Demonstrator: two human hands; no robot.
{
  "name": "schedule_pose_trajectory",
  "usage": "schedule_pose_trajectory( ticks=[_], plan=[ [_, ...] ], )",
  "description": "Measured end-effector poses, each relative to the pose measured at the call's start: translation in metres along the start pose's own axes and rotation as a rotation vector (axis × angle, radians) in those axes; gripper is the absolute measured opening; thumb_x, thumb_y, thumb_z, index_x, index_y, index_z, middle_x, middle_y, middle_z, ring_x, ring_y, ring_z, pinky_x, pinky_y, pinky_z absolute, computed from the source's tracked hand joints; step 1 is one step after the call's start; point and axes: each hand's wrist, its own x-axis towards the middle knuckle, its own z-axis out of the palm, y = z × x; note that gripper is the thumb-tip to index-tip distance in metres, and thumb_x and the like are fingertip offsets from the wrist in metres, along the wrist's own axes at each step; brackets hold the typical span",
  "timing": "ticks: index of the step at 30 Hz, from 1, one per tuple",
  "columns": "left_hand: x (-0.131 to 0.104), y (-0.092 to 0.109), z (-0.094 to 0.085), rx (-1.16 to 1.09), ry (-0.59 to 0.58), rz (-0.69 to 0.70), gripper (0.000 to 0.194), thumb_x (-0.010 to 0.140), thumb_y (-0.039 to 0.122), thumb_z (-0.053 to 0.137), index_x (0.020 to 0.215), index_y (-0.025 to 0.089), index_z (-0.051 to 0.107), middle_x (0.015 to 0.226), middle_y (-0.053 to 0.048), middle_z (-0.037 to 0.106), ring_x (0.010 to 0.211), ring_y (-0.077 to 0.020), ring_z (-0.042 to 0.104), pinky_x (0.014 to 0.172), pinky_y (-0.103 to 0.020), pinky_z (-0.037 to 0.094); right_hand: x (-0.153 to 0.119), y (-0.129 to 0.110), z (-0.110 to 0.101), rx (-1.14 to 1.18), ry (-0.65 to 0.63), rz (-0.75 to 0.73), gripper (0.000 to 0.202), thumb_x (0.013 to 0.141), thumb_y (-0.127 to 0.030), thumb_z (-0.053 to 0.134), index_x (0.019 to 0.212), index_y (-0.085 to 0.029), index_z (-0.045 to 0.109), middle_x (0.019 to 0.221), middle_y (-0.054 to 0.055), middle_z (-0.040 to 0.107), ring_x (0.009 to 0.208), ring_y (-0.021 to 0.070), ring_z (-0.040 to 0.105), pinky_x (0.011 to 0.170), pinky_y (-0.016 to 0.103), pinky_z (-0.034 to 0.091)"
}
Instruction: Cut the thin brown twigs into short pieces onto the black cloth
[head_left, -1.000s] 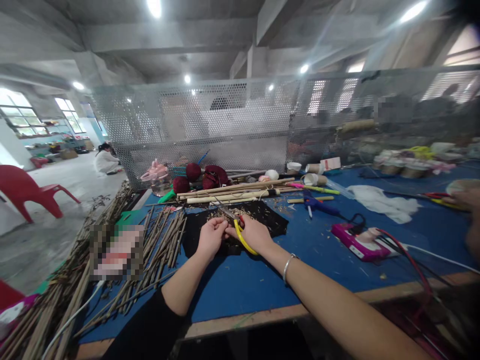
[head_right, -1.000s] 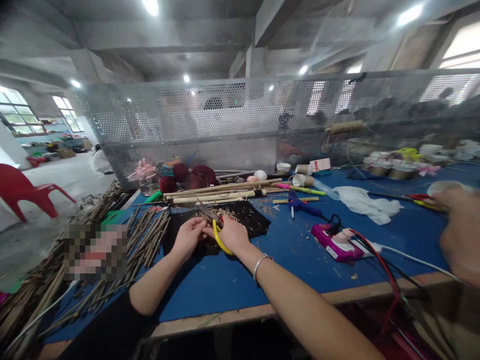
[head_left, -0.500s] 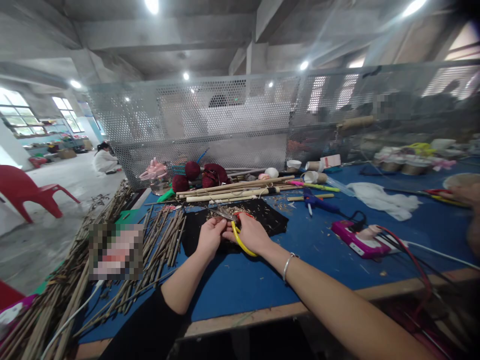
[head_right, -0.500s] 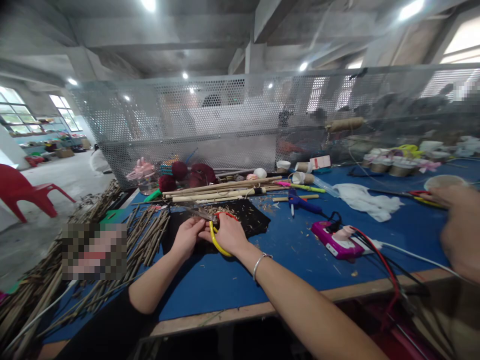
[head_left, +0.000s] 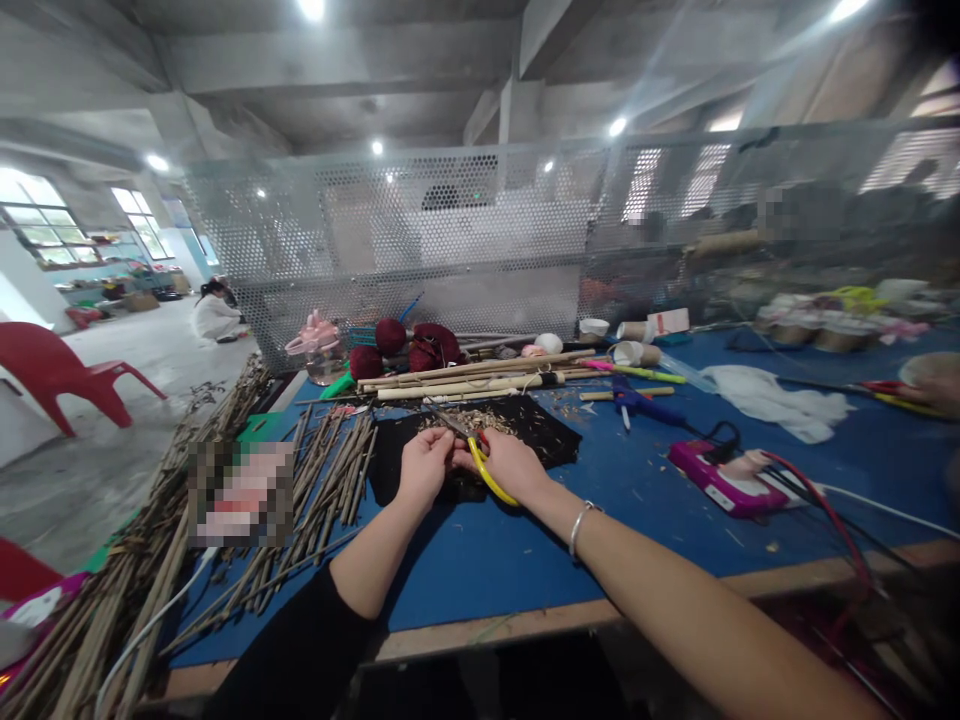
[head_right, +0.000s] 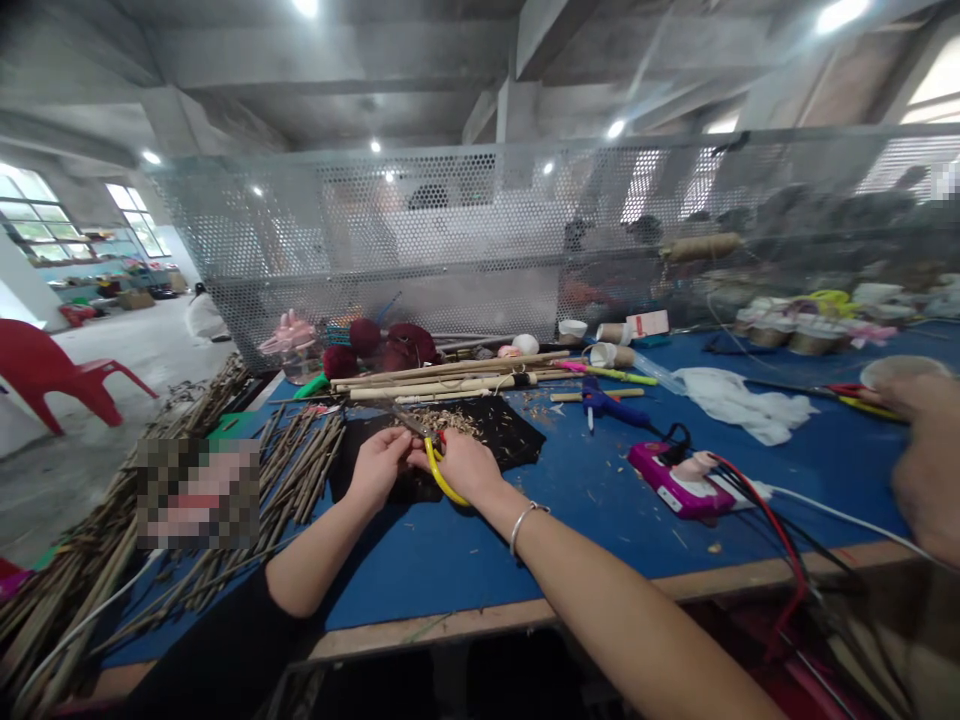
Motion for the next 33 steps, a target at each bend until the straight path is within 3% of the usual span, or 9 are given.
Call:
schedule_pose_trajectory(
  ticks=[9, 18, 24, 28, 33],
  plan=[
    [0.0037, -0.0014, -0.0047, 0.077, 0.066, 0.057, 0.025, 0.065, 0.037, 0.062, 0.072, 0.013, 0.062, 0.063, -0.001, 0.059, 0.054, -0.0092, 0.051, 0.047, -0.019, 0.039, -0.0022, -0.0005, -0.0014, -0.065, 0.049, -0.025, 0.063, 0.064, -0.073, 0.045, 0.095, -0.018, 0.049, 0.084, 0.009, 0.064, 0.082, 0.0256, 0.061, 0.065, 0.029, 0.039],
    [0.0016, -0.0022, -0.0061, 0.270, 0.031, 0.145, 0.025, 0.067, 0.036, 0.060, 0.063, 0.012, 0.064, 0.057, 0.000, 0.056, 0.051, -0.0087, 0.045, 0.049, -0.018, 0.036, -0.0031, -0.0006, -0.0026, -0.046, 0.040, -0.065, 0.061, 0.066, -0.070, 0.047, 0.097, -0.017, 0.047, 0.089, 0.011, 0.063, 0.087, 0.0250, 0.060, 0.069, 0.030, 0.039],
    [0.0043, -0.0029, -0.0050, 0.086, 0.038, 0.092, 0.029, 0.062, 0.035, 0.065, 0.080, 0.012, 0.064, 0.069, -0.002, 0.062, 0.056, -0.0100, 0.052, 0.056, -0.021, 0.042, -0.0024, -0.0026, -0.0069, -0.035, -0.024, 0.008, 0.057, 0.069, -0.069, 0.044, 0.092, -0.018, 0.051, 0.086, 0.009, 0.064, 0.086, 0.0242, 0.061, 0.068, 0.028, 0.039],
    [0.0044, -0.0029, -0.0035, 0.043, 0.073, 0.067, 0.025, 0.059, 0.033, 0.068, 0.073, 0.012, 0.062, 0.057, 0.001, 0.057, 0.050, -0.0079, 0.049, 0.052, -0.020, 0.040, -0.0026, -0.0026, -0.0064, -0.043, -0.032, 0.009, 0.058, 0.068, -0.071, 0.044, 0.093, -0.018, 0.051, 0.086, 0.010, 0.064, 0.085, 0.0242, 0.061, 0.068, 0.029, 0.039],
    [0.0010, -0.0015, -0.0025, 0.209, 0.081, 0.105, 0.020, 0.062, 0.032, 0.064, 0.062, 0.012, 0.061, 0.051, 0.001, 0.055, 0.045, -0.0075, 0.046, 0.045, -0.019, 0.034, -0.0039, -0.0012, -0.0030, -0.051, -0.002, -0.028, 0.066, 0.066, -0.072, 0.045, 0.101, -0.016, 0.047, 0.090, 0.012, 0.063, 0.087, 0.0258, 0.060, 0.069, 0.030, 0.040]
  ],
)
